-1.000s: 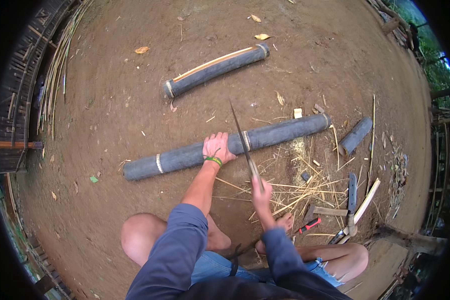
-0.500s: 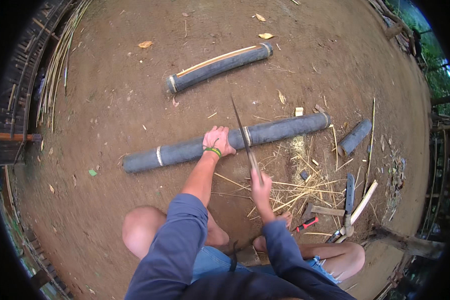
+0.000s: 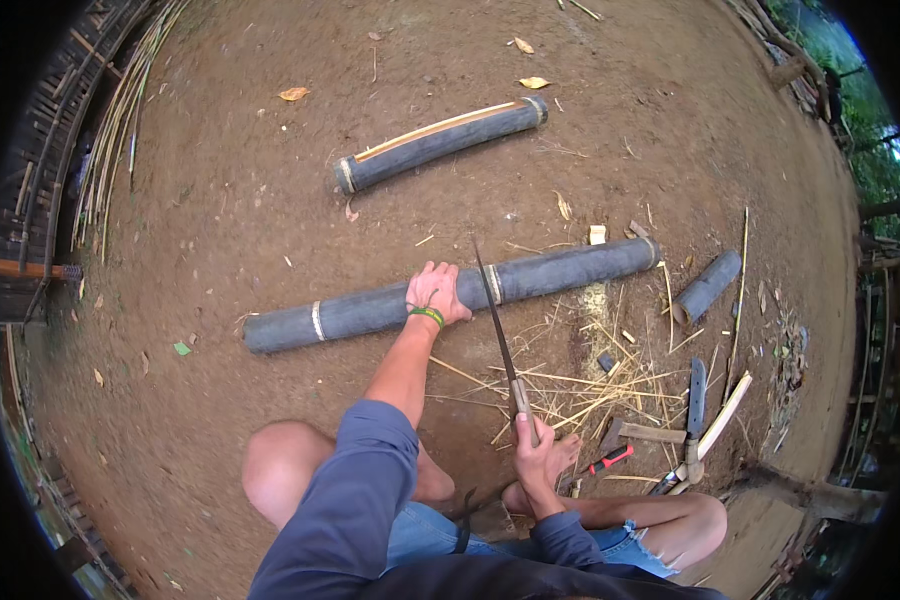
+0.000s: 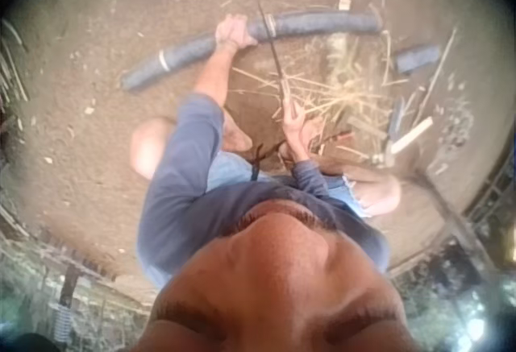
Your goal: The person sits on the ground and uses a hand saw to cut a long, dark bamboo pole. They hold the pole steady with their left hand while sawing with their right hand, creating a cross-section cut. The task involves repetitive sawing motions to penetrate the material.
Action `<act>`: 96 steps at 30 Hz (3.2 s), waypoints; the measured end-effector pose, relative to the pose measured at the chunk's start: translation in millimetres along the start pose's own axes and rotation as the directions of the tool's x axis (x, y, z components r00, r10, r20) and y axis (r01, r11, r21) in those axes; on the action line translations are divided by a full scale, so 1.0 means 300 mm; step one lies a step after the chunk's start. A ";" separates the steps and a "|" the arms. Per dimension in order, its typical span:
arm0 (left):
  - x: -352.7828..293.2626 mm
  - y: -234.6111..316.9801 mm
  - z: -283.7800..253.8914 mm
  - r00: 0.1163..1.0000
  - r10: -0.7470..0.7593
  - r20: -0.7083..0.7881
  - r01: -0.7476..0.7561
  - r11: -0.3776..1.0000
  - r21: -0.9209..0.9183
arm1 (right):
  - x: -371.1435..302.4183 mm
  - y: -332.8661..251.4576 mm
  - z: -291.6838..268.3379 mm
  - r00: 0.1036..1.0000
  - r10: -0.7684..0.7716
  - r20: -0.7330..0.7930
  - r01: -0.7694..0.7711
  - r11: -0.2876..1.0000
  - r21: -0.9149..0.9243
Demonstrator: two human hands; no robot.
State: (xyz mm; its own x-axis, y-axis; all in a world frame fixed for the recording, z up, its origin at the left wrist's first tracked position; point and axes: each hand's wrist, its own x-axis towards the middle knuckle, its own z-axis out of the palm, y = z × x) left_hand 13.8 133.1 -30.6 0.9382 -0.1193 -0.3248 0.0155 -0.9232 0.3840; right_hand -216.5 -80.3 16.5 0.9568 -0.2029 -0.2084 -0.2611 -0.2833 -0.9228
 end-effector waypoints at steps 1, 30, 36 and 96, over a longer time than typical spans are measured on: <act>-0.001 0.009 0.011 1.000 0.006 -0.011 -0.006 1.000 0.008 | 0.041 0.021 0.010 0.998 -0.055 -0.001 0.055 0.997 -0.045; 0.028 0.019 -0.013 0.999 0.041 0.006 -0.041 0.999 0.012 | 0.360 -0.113 0.204 0.982 -0.144 -0.121 0.127 0.982 -0.139; 0.005 0.008 0.013 0.997 0.007 -0.073 -0.005 1.000 0.030 | 0.009 0.050 0.061 0.990 0.125 -0.058 -0.122 0.990 0.066; -0.073 0.057 0.108 0.952 0.074 -0.298 -0.038 0.992 0.124 | 0.299 -0.038 0.118 0.982 0.082 0.168 -0.110 0.980 0.167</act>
State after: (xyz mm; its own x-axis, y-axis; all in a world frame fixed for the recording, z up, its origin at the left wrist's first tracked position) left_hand -17.7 108.2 -44.9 0.9970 -0.0732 -0.0231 -0.0636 -0.9562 0.2858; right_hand -123.1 -62.0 -3.2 0.9400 -0.0650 -0.3350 -0.3401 -0.0991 -0.9351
